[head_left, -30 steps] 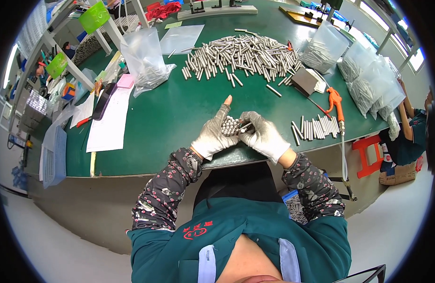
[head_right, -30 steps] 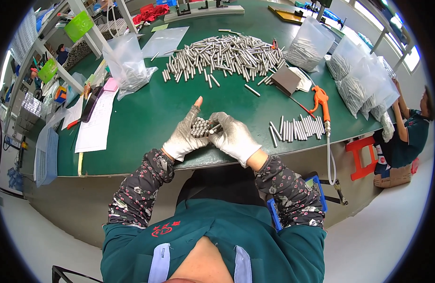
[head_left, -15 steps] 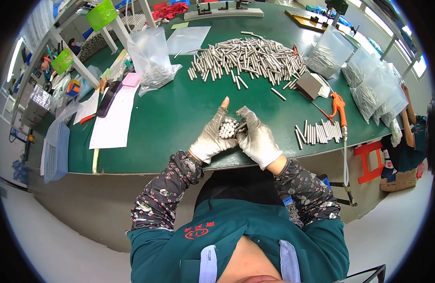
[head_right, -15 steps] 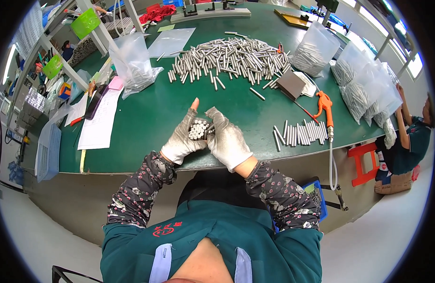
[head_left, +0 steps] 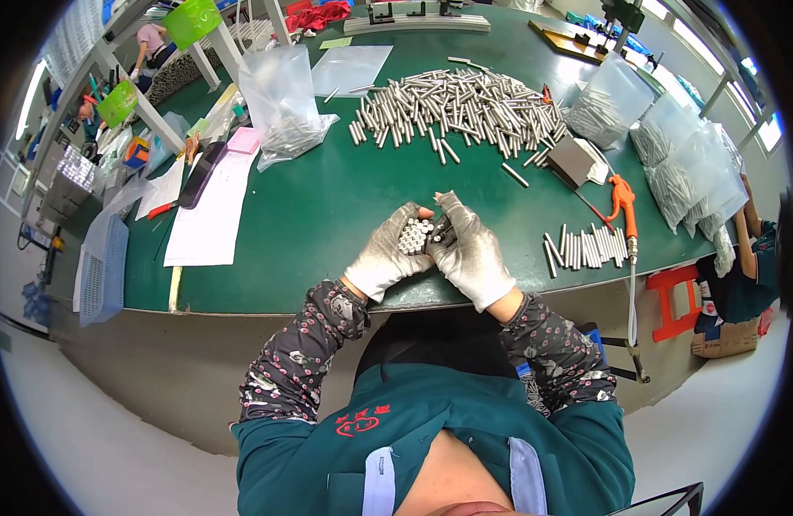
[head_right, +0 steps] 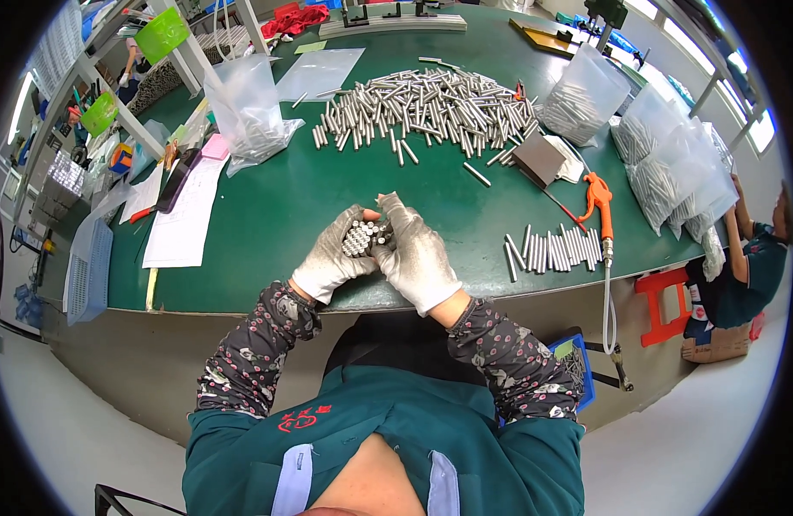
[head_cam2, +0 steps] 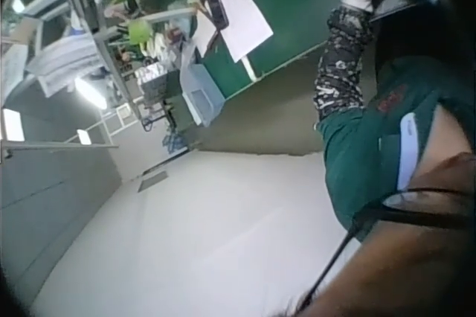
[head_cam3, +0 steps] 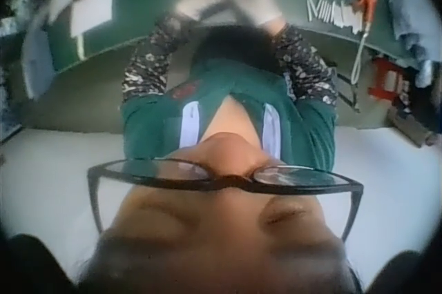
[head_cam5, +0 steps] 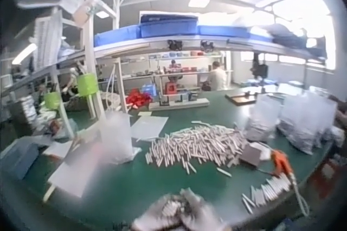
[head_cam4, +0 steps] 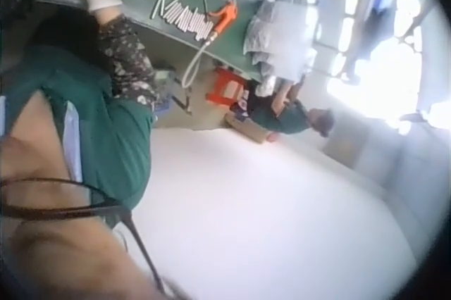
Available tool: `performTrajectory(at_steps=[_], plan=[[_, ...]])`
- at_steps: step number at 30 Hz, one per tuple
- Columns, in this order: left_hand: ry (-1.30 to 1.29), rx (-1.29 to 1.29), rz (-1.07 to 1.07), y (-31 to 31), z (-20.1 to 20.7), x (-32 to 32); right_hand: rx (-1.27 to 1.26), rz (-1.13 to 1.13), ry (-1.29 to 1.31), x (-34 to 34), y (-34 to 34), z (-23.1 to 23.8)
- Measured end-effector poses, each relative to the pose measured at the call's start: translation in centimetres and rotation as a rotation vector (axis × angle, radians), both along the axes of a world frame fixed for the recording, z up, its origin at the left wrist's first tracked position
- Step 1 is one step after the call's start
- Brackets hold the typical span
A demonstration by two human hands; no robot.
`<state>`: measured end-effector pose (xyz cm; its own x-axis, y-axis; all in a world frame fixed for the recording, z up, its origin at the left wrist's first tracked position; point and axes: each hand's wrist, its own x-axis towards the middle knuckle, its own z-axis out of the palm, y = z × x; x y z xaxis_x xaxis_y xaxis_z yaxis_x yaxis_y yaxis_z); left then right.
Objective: The worker aligns, bundles, and inspects small metal tubes at a factory workbench.
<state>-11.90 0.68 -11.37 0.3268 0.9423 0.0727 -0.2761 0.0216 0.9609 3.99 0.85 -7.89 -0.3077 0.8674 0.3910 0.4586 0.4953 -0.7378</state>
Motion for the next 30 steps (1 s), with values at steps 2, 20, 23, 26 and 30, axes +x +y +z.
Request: performTrajectory(at_steps=[2, 20, 23, 26, 30], plan=[[0.022, 0.029, 0.007, 0.1, 0.1, 0.0, -0.077, -0.011, 0.061, 0.1, 0.2, -0.3], [0.179, 0.147, 0.015, 0.0, 0.6, 0.6, -0.386, 0.039, 0.446, 0.6, 0.1, -2.8], [0.22, 0.178, 0.008, -0.1, 0.9, 0.8, -0.296, 0.033, 0.303, 1.0, 0.3, -3.2], [0.359, 0.228, 0.038, 0.1, 1.0, 0.9, -0.169, 0.034, 0.172, 1.1, -0.2, -1.9], [0.105, 0.153, -0.033, 0.3, 1.2, 1.2, -0.163, -0.003, 0.169, 1.3, -0.6, -1.1]])
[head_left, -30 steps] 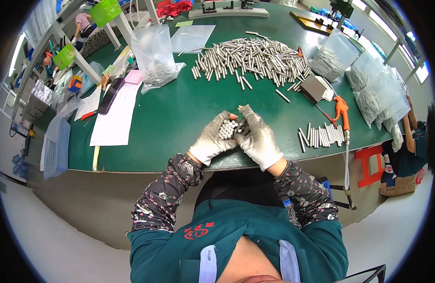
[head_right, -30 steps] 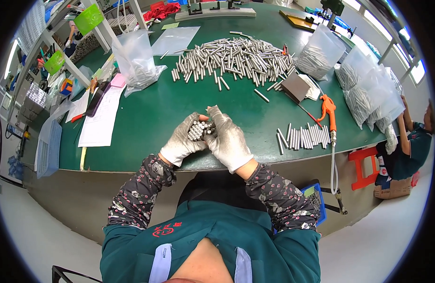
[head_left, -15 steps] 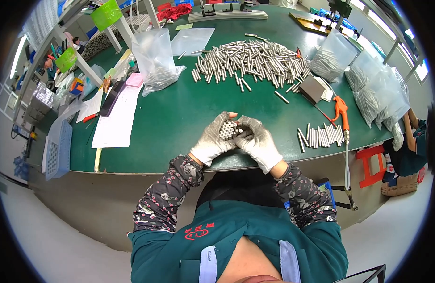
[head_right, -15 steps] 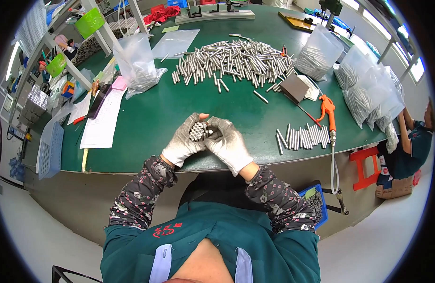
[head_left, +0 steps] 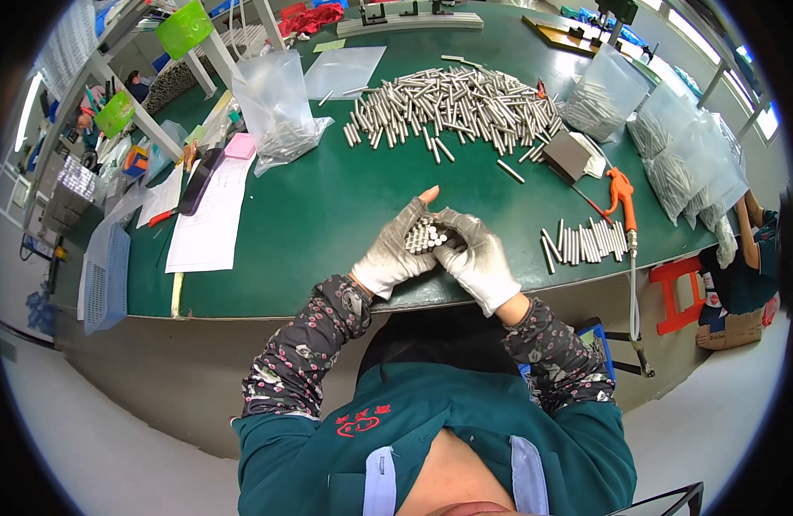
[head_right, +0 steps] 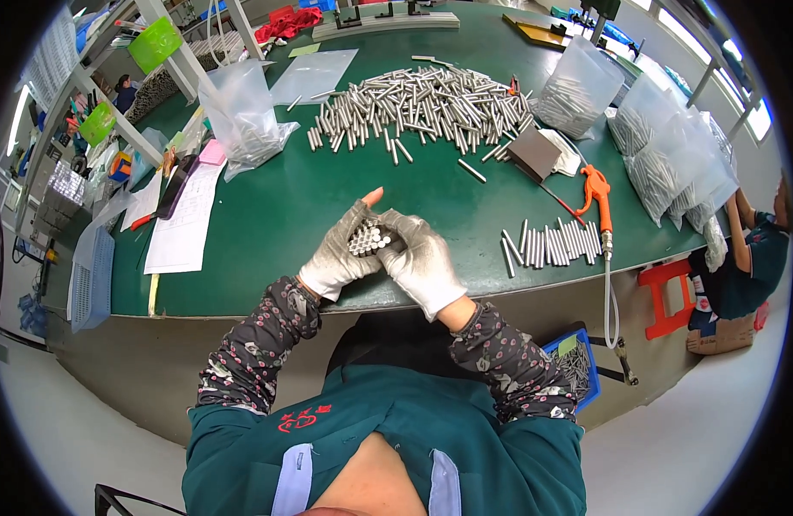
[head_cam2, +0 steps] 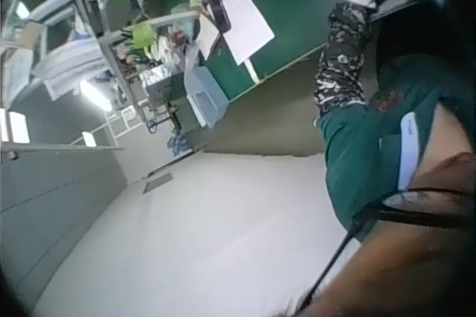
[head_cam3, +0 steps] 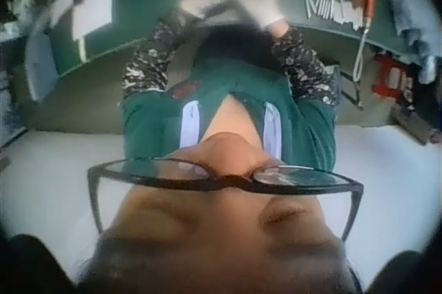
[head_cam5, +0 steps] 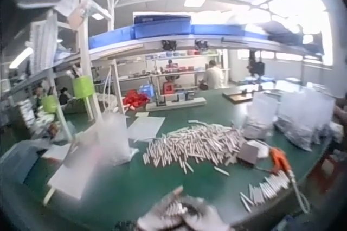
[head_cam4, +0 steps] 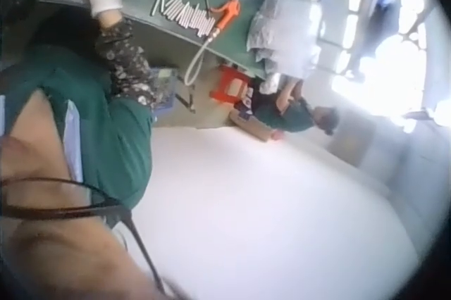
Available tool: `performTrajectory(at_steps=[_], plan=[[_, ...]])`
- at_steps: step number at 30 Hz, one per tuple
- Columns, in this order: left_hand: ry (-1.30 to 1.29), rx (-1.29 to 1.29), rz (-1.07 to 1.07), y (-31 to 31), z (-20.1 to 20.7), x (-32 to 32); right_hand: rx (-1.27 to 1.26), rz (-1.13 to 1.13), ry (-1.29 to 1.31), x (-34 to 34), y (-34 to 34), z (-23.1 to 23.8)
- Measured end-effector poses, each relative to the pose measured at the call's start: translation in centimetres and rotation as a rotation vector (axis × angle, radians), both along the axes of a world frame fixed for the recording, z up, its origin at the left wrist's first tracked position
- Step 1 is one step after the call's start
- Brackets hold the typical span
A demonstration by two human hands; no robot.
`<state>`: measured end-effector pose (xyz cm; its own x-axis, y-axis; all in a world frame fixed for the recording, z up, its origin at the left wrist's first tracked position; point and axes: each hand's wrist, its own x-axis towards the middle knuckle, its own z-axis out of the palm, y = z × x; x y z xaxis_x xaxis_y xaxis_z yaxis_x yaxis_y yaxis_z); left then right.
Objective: The worker aligns, bundles, and inspects small metal tubes at a factory workbench.
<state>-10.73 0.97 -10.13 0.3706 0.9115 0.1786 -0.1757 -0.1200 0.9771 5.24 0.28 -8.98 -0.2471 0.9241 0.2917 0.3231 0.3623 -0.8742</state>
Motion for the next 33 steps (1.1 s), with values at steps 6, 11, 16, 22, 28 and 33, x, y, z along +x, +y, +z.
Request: performTrajectory(at_steps=[6, 11, 16, 22, 28, 33], plan=[[-0.031, -0.002, -0.016, 0.4, -0.4, 0.1, -0.112, 0.005, 0.174, 0.4, 0.8, -1.4], [-0.022, -0.034, 0.024, 0.1, 0.0, 0.4, -0.232, -0.012, 0.339, 0.4, 1.0, -1.8], [0.053, 0.006, 0.051, 0.2, -0.2, 0.3, -0.089, -0.074, 0.189, 0.2, 1.3, -2.5], [0.044, 0.023, 0.07, 0.3, -0.3, 0.5, -0.15, -0.061, 0.101, 0.4, 1.2, -1.8], [0.045, 0.016, 0.077, 0.2, -0.4, 0.5, -0.177, -0.046, 0.116, 0.5, 1.1, -1.7], [0.122, 0.034, 0.116, 0.0, 0.0, 0.6, 0.0, -0.087, 0.063, 0.6, 1.2, -2.8]])
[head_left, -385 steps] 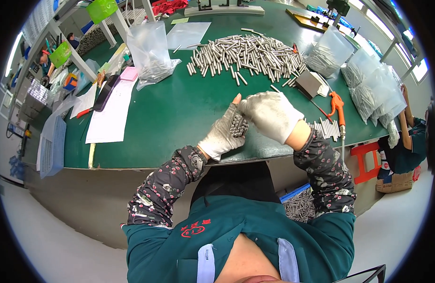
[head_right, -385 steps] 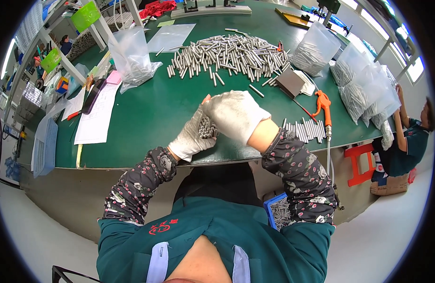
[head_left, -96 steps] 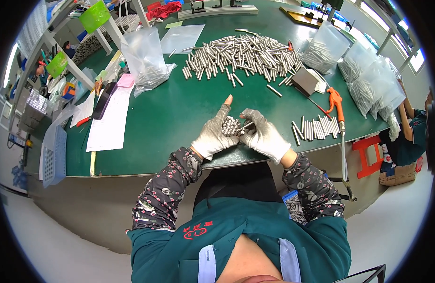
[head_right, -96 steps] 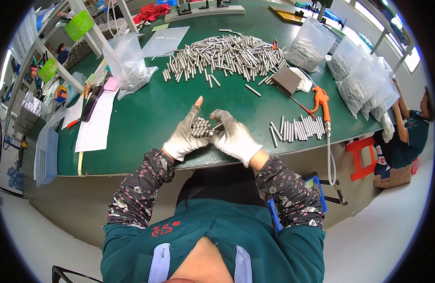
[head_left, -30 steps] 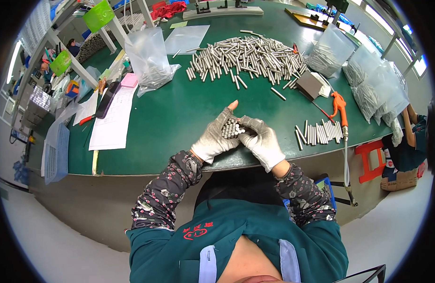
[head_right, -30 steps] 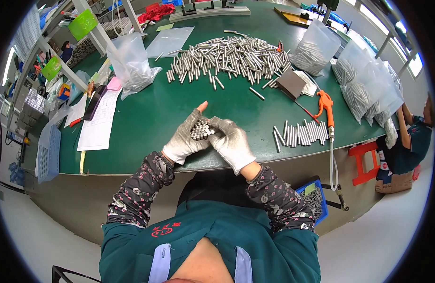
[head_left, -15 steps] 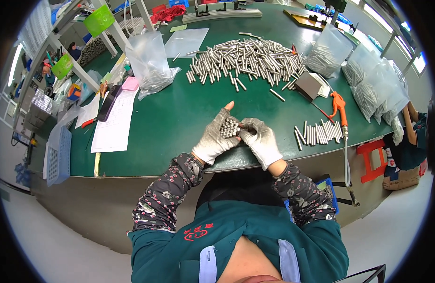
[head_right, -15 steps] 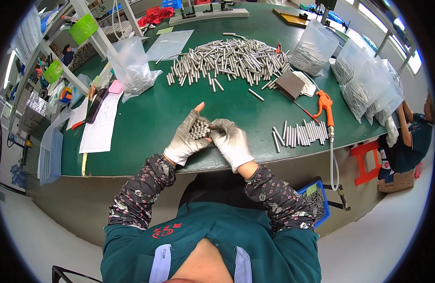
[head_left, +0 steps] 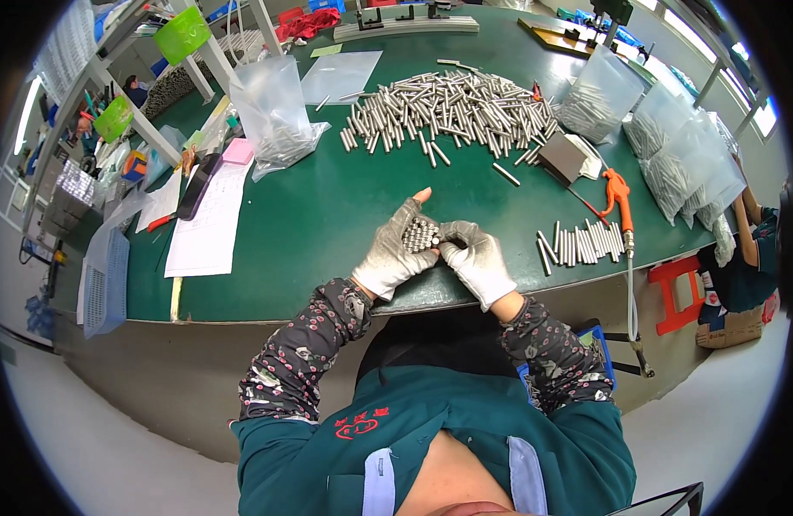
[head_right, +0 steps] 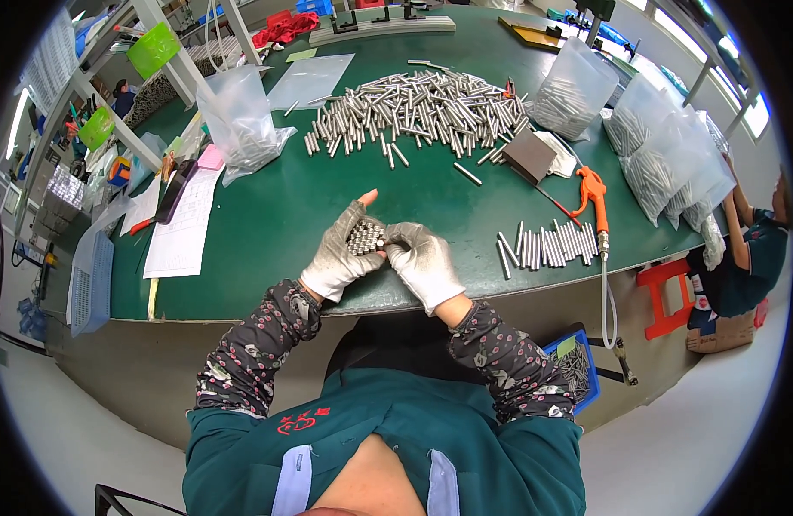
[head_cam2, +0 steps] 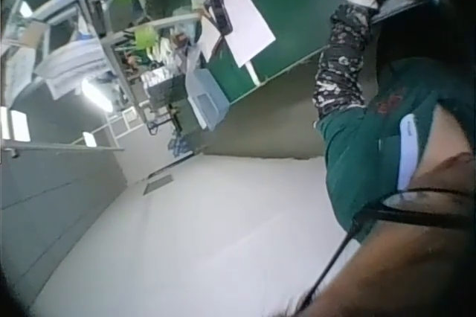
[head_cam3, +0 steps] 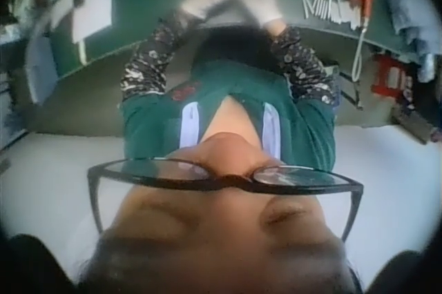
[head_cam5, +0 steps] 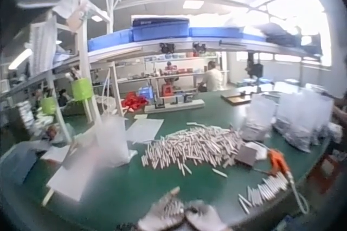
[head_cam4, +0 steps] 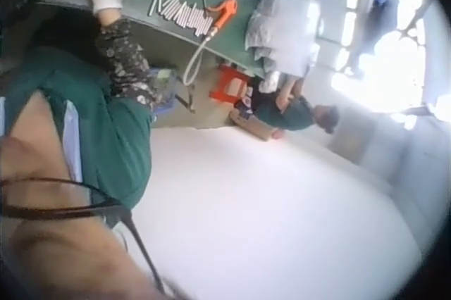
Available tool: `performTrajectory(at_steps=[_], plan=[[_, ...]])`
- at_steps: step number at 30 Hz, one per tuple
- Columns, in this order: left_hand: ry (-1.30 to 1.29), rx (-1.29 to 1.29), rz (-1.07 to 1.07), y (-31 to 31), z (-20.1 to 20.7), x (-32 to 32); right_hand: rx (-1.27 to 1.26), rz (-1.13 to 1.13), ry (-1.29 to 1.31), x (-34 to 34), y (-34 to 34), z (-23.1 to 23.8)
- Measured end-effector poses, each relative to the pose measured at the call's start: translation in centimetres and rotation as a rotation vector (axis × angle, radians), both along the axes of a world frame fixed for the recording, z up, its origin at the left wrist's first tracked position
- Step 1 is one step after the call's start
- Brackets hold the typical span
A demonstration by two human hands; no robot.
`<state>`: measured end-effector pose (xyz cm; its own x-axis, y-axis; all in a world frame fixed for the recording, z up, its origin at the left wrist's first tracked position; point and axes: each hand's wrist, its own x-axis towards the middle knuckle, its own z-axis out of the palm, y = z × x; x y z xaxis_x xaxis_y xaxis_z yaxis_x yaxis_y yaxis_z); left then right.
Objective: The worker aligns, bundles, and inspects small metal tubes at a factory workbench.
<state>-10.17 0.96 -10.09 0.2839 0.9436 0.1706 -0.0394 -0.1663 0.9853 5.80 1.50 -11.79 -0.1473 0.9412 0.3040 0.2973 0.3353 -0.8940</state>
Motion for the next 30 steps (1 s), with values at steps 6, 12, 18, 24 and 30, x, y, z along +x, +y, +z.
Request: performTrajectory(at_steps=[6, 12, 18, 24, 30], plan=[[0.081, 0.044, 0.035, 0.2, 0.1, 0.1, 0.042, -0.04, 0.018, -0.1, 0.1, 0.7], [0.054, 0.019, 0.054, -0.1, 0.1, 0.1, 0.278, -0.003, -0.134, 0.0, -0.2, 2.2], [0.048, 0.004, 0.045, 0.0, 0.2, 0.2, 0.275, -0.011, -0.079, 0.1, -0.2, 1.7], [0.021, -0.002, 0.055, 0.0, 0.0, 0.1, 0.388, 0.015, -0.214, 0.4, -0.3, 3.0], [-0.039, -0.029, 0.034, 0.3, -0.2, 0.1, 0.393, 0.022, -0.248, 0.4, -0.3, 2.9]])
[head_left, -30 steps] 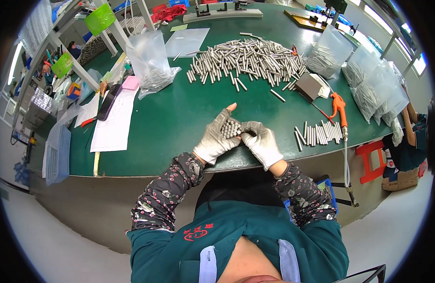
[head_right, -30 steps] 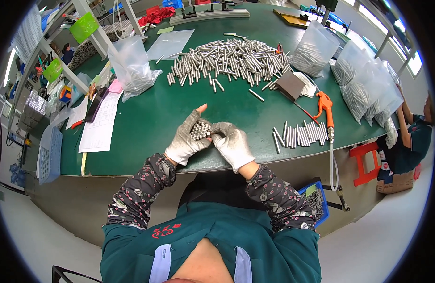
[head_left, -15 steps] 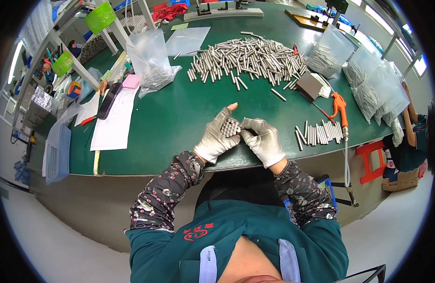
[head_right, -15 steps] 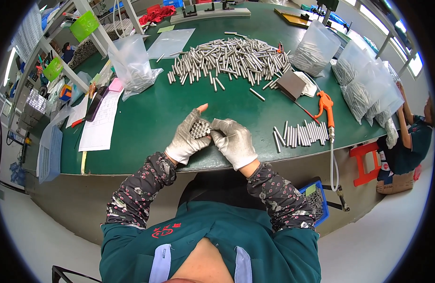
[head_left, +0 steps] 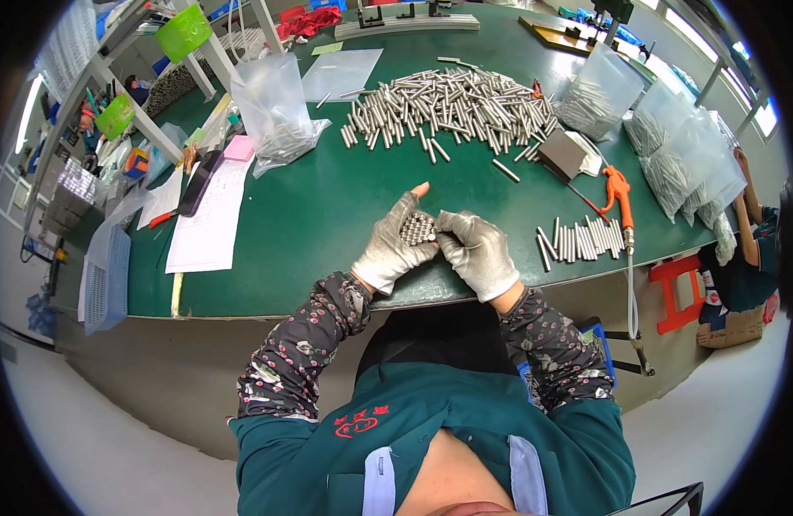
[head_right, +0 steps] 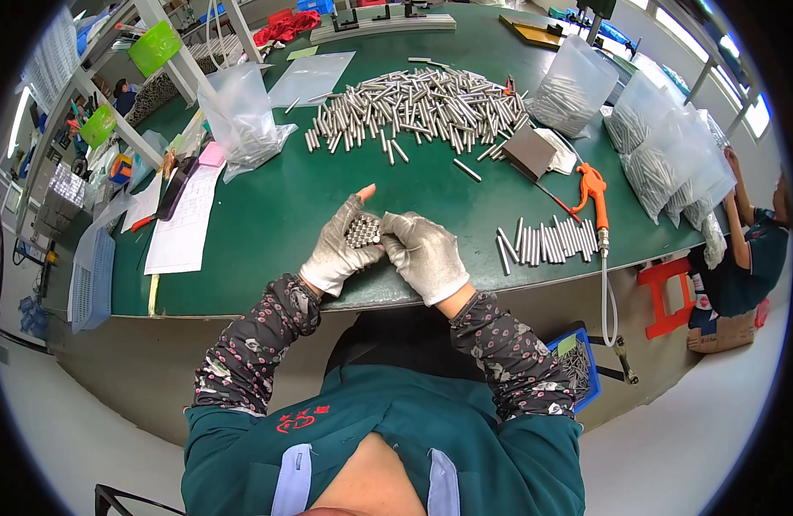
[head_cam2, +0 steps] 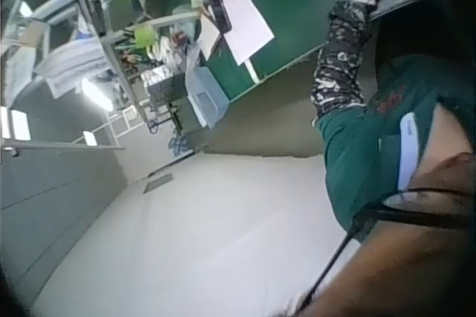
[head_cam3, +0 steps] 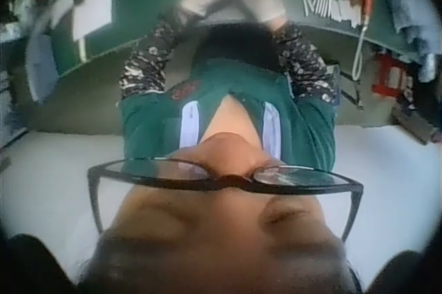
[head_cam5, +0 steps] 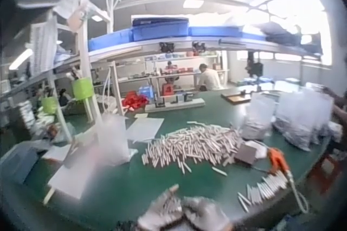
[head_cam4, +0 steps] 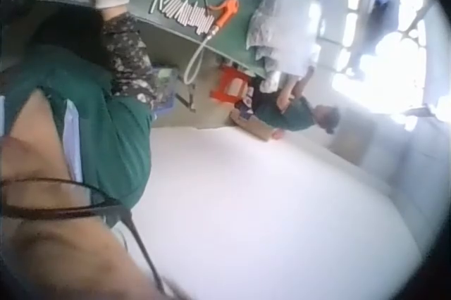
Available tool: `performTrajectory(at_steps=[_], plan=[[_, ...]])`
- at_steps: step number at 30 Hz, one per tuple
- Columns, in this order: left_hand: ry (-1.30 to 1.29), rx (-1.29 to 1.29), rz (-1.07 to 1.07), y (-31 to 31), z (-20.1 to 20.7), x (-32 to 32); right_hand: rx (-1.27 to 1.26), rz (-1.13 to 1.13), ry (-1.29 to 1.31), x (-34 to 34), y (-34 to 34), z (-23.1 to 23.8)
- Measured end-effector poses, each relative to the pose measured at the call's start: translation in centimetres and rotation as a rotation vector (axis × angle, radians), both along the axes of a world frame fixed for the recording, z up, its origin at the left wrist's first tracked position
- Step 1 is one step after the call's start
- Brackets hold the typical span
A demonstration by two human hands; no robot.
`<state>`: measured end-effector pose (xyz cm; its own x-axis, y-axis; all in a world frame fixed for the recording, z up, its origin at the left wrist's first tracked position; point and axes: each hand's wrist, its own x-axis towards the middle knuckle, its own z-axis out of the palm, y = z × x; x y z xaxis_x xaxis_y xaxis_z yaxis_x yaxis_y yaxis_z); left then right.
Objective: The worker aligns, bundles, and inspects small metal tubes at a factory workbench.
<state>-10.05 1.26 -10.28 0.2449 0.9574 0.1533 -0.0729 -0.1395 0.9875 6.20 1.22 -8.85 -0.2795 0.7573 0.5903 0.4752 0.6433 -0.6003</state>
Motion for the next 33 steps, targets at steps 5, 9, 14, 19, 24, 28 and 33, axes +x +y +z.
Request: performTrajectory(at_steps=[5, 9, 14, 19, 24, 28, 33], plan=[[0.0, 0.001, 0.011, -0.2, -0.2, 0.1, 0.027, -0.008, -0.057, -0.1, 0.2, 0.2], [0.085, 0.083, 0.106, 0.0, -0.5, 0.4, 0.052, -0.074, -0.05, -0.3, -0.3, 0.0], [0.178, 0.138, 0.113, 0.0, -0.5, 0.3, -0.1, -0.088, 0.1, 0.0, 0.1, -0.6], [0.165, 0.148, 0.103, 0.1, -0.7, 0.2, -0.327, -0.149, 0.015, 3.7, 1.1, 1.8], [0.136, 0.136, 0.087, 0.0, -0.7, 0.0, -0.475, -0.288, -0.753, 6.7, 2.4, 5.0], [0.145, 0.129, 0.077, 0.1, -0.8, 0.0, -0.425, -0.399, -0.979, 7.6, 2.8, 4.7], [0.123, 0.134, 0.06, 0.0, -0.7, 0.0, -0.181, -0.258, -0.516, 5.6, 1.1, 3.9]])
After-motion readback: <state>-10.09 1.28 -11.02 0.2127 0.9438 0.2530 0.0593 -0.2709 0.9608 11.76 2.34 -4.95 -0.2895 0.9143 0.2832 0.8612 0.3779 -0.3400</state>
